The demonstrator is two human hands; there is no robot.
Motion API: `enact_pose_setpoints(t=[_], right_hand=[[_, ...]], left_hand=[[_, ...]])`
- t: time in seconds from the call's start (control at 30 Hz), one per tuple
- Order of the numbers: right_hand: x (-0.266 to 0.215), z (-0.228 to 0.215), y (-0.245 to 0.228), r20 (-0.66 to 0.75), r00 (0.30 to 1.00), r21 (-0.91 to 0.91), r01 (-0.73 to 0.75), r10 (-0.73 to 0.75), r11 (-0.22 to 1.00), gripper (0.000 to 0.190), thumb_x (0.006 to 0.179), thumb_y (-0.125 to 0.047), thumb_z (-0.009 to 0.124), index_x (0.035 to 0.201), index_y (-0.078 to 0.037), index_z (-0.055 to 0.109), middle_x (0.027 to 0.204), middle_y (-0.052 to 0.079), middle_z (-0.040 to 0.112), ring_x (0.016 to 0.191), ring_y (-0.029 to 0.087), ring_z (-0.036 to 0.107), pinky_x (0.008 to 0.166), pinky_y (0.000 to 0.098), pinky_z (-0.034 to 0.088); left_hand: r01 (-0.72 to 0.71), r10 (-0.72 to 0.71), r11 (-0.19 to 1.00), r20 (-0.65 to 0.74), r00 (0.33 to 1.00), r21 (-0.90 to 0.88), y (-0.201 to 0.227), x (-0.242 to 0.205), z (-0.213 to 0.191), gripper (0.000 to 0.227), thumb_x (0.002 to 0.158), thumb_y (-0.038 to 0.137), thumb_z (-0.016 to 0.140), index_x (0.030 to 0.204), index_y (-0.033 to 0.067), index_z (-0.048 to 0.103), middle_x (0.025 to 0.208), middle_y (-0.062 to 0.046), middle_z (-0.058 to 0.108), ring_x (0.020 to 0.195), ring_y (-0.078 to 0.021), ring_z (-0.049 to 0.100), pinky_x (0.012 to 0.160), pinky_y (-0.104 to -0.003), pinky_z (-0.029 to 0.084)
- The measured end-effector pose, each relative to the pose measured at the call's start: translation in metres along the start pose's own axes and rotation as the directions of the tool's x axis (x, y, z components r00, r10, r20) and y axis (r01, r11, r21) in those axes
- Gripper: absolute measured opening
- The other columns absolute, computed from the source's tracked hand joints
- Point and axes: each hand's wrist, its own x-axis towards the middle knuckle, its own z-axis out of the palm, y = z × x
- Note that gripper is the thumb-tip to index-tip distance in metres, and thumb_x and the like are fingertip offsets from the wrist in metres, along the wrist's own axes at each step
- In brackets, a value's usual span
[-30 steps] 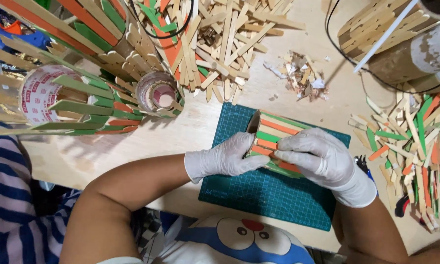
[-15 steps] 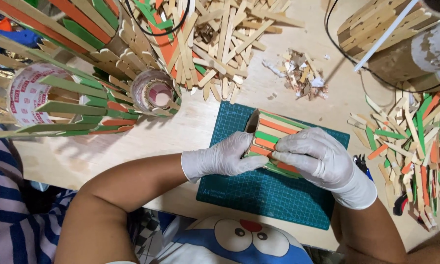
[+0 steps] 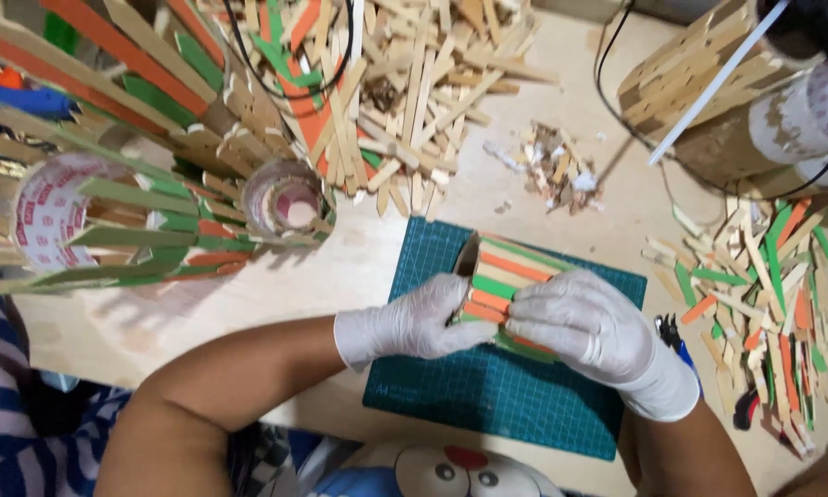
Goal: Trimming popsicle sticks with pliers and gluing them together to build a decorative structure using a hot glue gun.
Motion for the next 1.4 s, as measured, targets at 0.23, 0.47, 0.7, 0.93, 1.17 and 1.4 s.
enact_pose_setpoints(t=[0.23, 0.47, 0.7, 0.93, 1.17, 1.4], right_hand=[[-0.008, 0.003, 0.004, 0.01, 1.0, 0.029, 0.006, -0.006, 1.0, 0.024, 0.1, -0.02, 0.058, 0.116, -0.012, 0.074, 0.121, 0.008, 0.075, 0.109, 0.031, 0.073, 0.091, 0.0471, 0.055], [-0.002, -0.004, 0.001, -0.015, 1.0, 0.122, -0.008, 0.01, 0.992, 0.021, 0.095, -0.014, 0.064, 0.109, -0.006, 0.077, 0.117, 0.012, 0.076, 0.105, 0.032, 0.075, 0.089, 0.0472, 0.059], [0.022, -0.01, -0.015, -0.14, 0.978, 0.052, -0.151, 0.157, 0.987, 0.017, 0.091, -0.013, 0.071, 0.105, -0.011, 0.079, 0.109, 0.009, 0.076, 0.099, 0.034, 0.074, 0.087, 0.0476, 0.059], [0.035, 0.0, -0.031, -0.191, 0.948, -0.036, -0.267, 0.255, 0.963, 0.029, 0.078, -0.015, 0.088, 0.106, -0.014, 0.079, 0.106, 0.008, 0.076, 0.096, 0.031, 0.073, 0.092, 0.0473, 0.059], [0.032, 0.01, -0.038, -0.228, 0.932, -0.087, -0.308, 0.282, 0.947, 0.022, 0.081, -0.014, 0.086, 0.102, -0.015, 0.08, 0.102, 0.005, 0.075, 0.095, 0.03, 0.071, 0.092, 0.0454, 0.057], [0.027, 0.012, -0.038, -0.235, 0.929, -0.102, -0.315, 0.285, 0.943, 0.021, 0.081, -0.013, 0.086, 0.101, -0.016, 0.08, 0.1, 0.005, 0.075, 0.095, 0.03, 0.071, 0.093, 0.0452, 0.056]], left_hand=[[0.017, -0.018, 1.0, -0.026, 1.0, -0.011, -0.006, 0.0, 0.003, 0.022, 0.094, 0.016, 0.069, 0.11, 0.001, 0.069, 0.096, -0.013, 0.076, 0.087, -0.0185, 0.072, 0.078, -0.039, 0.061], [-0.016, 0.016, 1.0, -0.043, 0.999, 0.005, -0.004, 0.0, 0.003, 0.021, 0.094, 0.015, 0.071, 0.104, -0.0027, 0.068, 0.086, -0.018, 0.073, 0.076, -0.023, 0.071, 0.069, -0.042, 0.059], [-0.014, 0.015, 1.0, -0.045, 0.999, 0.016, 0.006, 0.004, 0.002, 0.021, 0.093, 0.014, 0.071, 0.106, -0.0029, 0.067, 0.09, -0.019, 0.074, 0.08, -0.0223, 0.071, 0.071, -0.041, 0.059], [-0.022, 0.023, 1.0, -0.066, 0.998, 0.023, 0.017, 0.006, 0.004, 0.02, 0.093, 0.015, 0.07, 0.102, -0.0028, 0.066, 0.084, -0.017, 0.073, 0.074, -0.0209, 0.07, 0.068, -0.038, 0.059], [-0.068, 0.072, 0.996, -0.075, 0.995, 0.065, 0.03, 0.009, 0.007, 0.02, 0.094, 0.014, 0.069, 0.099, -0.0042, 0.064, 0.081, -0.02, 0.07, 0.069, -0.0265, 0.069, 0.064, -0.042, 0.057], [-0.038, 0.044, 0.994, -0.056, 0.997, 0.098, 0.028, 0.006, 0.006, 0.023, 0.093, 0.014, 0.072, 0.107, -0.004, 0.065, 0.086, -0.019, 0.072, 0.072, -0.0201, 0.067, 0.07, -0.037, 0.058]])
